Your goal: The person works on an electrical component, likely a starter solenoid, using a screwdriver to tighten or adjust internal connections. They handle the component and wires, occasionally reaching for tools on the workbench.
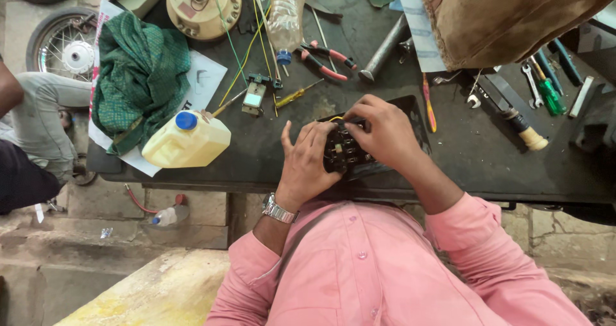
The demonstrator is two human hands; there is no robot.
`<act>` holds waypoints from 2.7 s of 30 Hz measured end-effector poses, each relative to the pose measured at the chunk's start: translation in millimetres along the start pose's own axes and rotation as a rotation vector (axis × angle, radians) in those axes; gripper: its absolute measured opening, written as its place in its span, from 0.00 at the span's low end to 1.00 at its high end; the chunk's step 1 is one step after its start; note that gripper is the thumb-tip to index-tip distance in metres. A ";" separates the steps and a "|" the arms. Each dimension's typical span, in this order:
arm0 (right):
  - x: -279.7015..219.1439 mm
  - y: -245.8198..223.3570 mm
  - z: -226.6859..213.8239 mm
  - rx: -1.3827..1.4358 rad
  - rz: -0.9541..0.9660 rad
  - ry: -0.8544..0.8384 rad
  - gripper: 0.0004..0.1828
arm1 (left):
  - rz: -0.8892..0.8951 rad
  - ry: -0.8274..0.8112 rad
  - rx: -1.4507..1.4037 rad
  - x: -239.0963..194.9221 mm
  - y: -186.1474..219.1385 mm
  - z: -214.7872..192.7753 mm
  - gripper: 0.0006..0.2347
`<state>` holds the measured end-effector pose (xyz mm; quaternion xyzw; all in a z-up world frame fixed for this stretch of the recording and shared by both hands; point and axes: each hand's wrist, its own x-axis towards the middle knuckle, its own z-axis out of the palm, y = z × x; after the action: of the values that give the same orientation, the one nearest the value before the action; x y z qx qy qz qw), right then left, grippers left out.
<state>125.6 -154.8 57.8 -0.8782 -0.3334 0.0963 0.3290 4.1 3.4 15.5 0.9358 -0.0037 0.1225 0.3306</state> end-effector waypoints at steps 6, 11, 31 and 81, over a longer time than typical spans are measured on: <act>-25.7 -8.6 -27.7 0.130 -0.120 -0.057 0.11 | 0.015 0.020 0.006 0.8 2.8 2.8 0.37; -36.5 -24.6 -18.2 -0.081 -0.068 -0.189 0.29 | 0.042 0.047 -0.073 -4.7 0.7 1.9 0.40; -32.6 -25.6 -8.5 -0.286 -0.143 -0.183 0.47 | -0.163 -0.021 0.169 -10.8 14.2 -0.5 0.13; -34.7 8.9 -78.1 0.545 -0.317 -0.042 0.50 | -0.069 0.427 -0.439 5.3 -1.5 -15.7 0.06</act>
<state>134.3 -222.5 110.1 -0.6928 -0.4346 0.1476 0.5563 5.7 14.7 27.6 0.7946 0.0710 0.3014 0.5222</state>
